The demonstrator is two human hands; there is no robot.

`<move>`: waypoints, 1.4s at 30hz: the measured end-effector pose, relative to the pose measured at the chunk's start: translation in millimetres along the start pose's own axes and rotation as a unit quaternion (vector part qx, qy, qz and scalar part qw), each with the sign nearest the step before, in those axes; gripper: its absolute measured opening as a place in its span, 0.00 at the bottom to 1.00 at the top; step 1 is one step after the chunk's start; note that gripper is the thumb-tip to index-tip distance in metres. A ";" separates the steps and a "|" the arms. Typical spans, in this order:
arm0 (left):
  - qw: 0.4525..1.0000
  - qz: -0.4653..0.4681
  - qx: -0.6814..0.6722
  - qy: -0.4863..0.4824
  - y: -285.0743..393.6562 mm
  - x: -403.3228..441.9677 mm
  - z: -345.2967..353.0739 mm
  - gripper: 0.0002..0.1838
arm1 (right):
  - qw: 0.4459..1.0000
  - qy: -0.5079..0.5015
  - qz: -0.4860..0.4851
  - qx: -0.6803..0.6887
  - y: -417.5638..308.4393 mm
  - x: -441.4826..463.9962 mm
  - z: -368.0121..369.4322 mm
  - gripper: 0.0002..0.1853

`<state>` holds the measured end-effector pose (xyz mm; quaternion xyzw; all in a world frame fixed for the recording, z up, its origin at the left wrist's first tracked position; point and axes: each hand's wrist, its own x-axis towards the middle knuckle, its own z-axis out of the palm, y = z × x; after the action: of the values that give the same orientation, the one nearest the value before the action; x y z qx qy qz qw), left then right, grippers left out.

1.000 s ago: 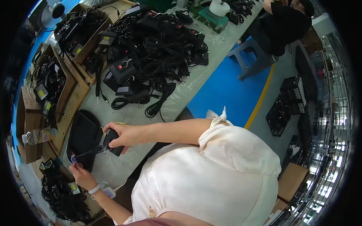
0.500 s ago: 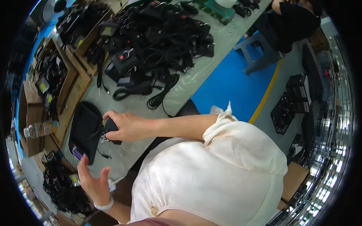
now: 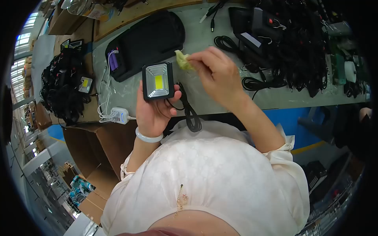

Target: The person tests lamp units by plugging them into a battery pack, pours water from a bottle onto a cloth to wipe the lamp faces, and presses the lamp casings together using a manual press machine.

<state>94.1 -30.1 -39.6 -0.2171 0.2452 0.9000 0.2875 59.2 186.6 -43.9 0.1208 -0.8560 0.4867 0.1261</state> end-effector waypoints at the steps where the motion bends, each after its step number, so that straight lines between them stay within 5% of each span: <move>1: 0.999 0.020 0.025 -0.001 -3.6 0.6 0.0 0.38 | 0.998 0.003 -0.055 0.041 -13.1 -2.4 5.4 0.07; 3: 0.996 0.053 0.078 0.001 -16.0 -1.3 -4.0 0.37 | 0.986 -0.048 -0.145 0.068 -39.8 -7.2 16.8 0.07; 5: 0.862 0.244 0.440 0.065 -30.2 6.6 -4.0 0.35 | 0.976 -0.061 -0.207 0.014 -36.1 -3.7 32.6 0.10; 7: 0.991 0.054 0.121 0.030 -16.1 -2.1 6.5 0.33 | 0.982 -0.038 -0.181 -0.032 -17.6 18.6 27.7 0.10; 11: 0.995 0.027 0.077 0.063 -20.2 -1.2 22.5 0.33 | 0.980 -0.033 -0.193 -0.038 -23.7 7.1 25.0 0.08; 12: 0.982 0.053 -0.058 0.173 -20.9 5.1 41.2 0.32 | 0.965 -0.078 -0.249 -0.008 -38.4 -5.2 28.2 0.06; 15: 0.994 -0.048 0.093 0.011 -9.1 -1.4 3.9 0.37 | 0.974 -0.022 -0.191 -0.122 -18.3 15.9 9.2 0.06; 17: 0.997 -0.044 0.066 0.005 -0.2 -12.3 11.5 0.40 | 0.978 0.009 -0.092 -0.187 10.2 27.9 -0.5 0.08; 18: 0.998 -0.029 0.059 0.002 5.9 -13.5 14.4 0.40 | 0.996 0.025 -0.041 -0.077 -1.9 27.0 -1.6 0.11; 21: 0.995 -0.003 0.092 0.031 12.4 -16.2 26.5 0.40 | 0.961 -0.183 0.128 0.162 -55.4 13.0 -3.4 0.15; 23: 0.991 0.007 0.133 0.029 20.3 -25.9 30.8 0.37 | 0.881 -0.184 0.234 0.368 -45.4 11.2 2.5 0.13; 25: 0.971 0.095 0.218 -0.015 47.8 -48.4 36.7 0.32 | 0.872 -0.143 0.200 0.423 -32.8 11.8 4.9 0.08; 27: 0.887 0.294 0.340 0.107 99.6 -78.0 53.9 0.27 | 0.892 -0.095 0.182 0.403 -24.6 7.8 1.1 0.09; 29: 0.687 0.513 0.473 0.203 177.1 -92.1 62.3 0.21 | 0.895 -0.124 0.194 0.383 -11.4 -8.8 -9.9 0.09; 31: 0.408 0.487 0.666 0.391 266.7 -111.2 71.1 0.27 | 0.897 -0.168 0.221 0.345 -6.8 -27.6 -21.3 0.10; 33: 0.077 0.443 0.776 0.442 394.4 -117.8 21.5 0.36 | 0.890 -0.209 0.283 0.289 -9.2 -58.2 -40.5 0.12; 34: 0.068 0.396 0.785 0.471 431.3 -113.6 7.7 0.38 | 0.858 -0.275 0.345 0.264 -7.9 -71.0 -56.5 0.14; 35: 0.130 0.309 0.801 0.496 459.7 -111.8 -3.6 0.41 | 0.814 -0.327 0.410 0.249 -4.0 -83.8 -76.4 0.16; 36: 0.120 0.393 0.813 0.413 545.9 -99.4 -82.3 0.42 | 0.798 -0.316 0.451 0.244 13.7 -114.4 -86.4 0.18; 37: 0.066 0.325 0.843 0.424 577.9 -94.7 -110.2 0.41 | 0.810 -0.228 0.499 0.204 20.8 -144.9 -95.7 0.18; 39: -0.133 0.317 0.785 0.515 509.0 -65.2 -66.2 0.40 | 0.815 -0.023 0.563 0.132 102.6 -262.7 -97.6 0.16; 42: -0.096 0.537 0.793 0.271 403.2 -7.3 -20.3 0.36 | 0.680 0.146 0.714 0.080 157.2 -378.0 -77.5 0.17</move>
<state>-147.0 -332.6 75.9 -0.1367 -0.8848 0.1854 0.4050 370.0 363.4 -257.7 -0.5895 -0.6112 0.5074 -0.1465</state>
